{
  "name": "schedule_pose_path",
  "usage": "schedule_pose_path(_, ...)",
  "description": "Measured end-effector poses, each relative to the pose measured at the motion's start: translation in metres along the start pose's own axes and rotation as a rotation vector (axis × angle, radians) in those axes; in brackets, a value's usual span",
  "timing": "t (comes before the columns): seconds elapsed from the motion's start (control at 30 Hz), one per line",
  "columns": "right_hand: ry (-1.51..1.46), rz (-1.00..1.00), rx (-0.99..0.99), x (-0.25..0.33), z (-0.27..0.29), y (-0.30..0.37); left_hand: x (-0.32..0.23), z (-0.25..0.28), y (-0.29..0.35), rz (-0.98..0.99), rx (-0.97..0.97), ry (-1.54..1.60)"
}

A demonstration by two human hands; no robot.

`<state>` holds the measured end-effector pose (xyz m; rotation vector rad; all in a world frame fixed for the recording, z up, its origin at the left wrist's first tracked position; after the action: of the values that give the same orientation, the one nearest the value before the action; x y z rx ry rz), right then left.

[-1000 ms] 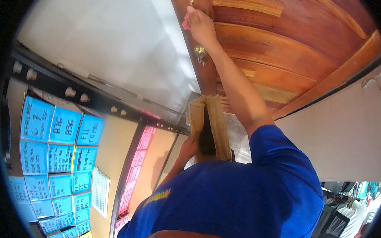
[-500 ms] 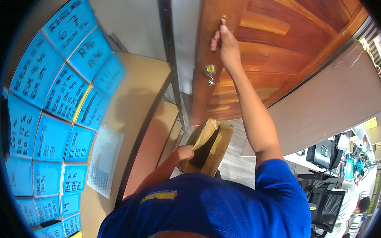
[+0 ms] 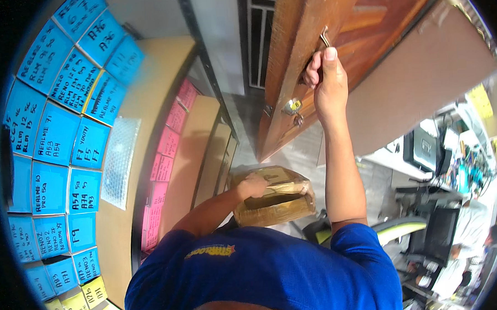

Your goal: The person sweeps the floor with a broom and dustpan, then picks up a cardboard box and carries it to a door. They use a key to unlock the door and exit the room.

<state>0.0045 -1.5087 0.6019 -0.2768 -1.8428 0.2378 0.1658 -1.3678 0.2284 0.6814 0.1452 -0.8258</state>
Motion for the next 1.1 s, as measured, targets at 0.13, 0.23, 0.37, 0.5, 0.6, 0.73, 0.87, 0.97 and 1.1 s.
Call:
schedule_pose_path(0.13,0.038,0.028,-0.107,0.026,0.034,0.049,-0.021,-0.017,0.016,-0.188,0.076,-0.177)
schedule_pose_path(0.23,0.012,0.055,-0.176,0.041,0.066,0.082,-0.027,-0.025,0.037,-0.278,0.091,-0.203)
schedule_pose_path(0.37,-0.132,0.113,-0.277,0.052,0.104,0.107,-0.024,-0.024,0.048,-0.165,0.206,-0.13)
schedule_pose_path(0.5,-0.084,0.085,-0.468,0.068,0.131,0.134,-0.012,-0.018,0.055,-0.181,0.181,-0.107)
schedule_pose_path(0.6,-0.122,0.143,-0.527,0.076,0.138,0.16,-0.002,-0.013,0.049,-0.206,0.169,-0.124)
schedule_pose_path(0.73,-0.047,0.1,-0.544,0.074,0.141,0.184,0.007,-0.003,0.023,-0.163,0.248,-0.22)
schedule_pose_path(0.87,0.151,0.093,-0.544,0.08,0.155,0.195,0.012,0.01,-0.001,-0.268,0.231,-0.252)
schedule_pose_path(0.97,0.348,0.051,-0.313,0.096,0.178,0.213,0.019,0.02,-0.014,-0.265,0.315,-0.309)
schedule_pose_path(1.1,1.012,-0.219,-0.087,0.089,0.212,0.239,0.03,0.037,-0.021,-0.319,0.269,-0.359)
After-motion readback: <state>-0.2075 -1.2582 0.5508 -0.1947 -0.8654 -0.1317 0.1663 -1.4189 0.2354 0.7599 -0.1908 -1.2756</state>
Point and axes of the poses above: each hand's wrist, its own y-axis away from the middle knuckle, its own z-axis out of the back of the hand, x = y × z, the point moved 2 cm from there along -y, towards the middle knuckle, and after that the axes turned 4 degrees about -z, right-handed, at the moved point
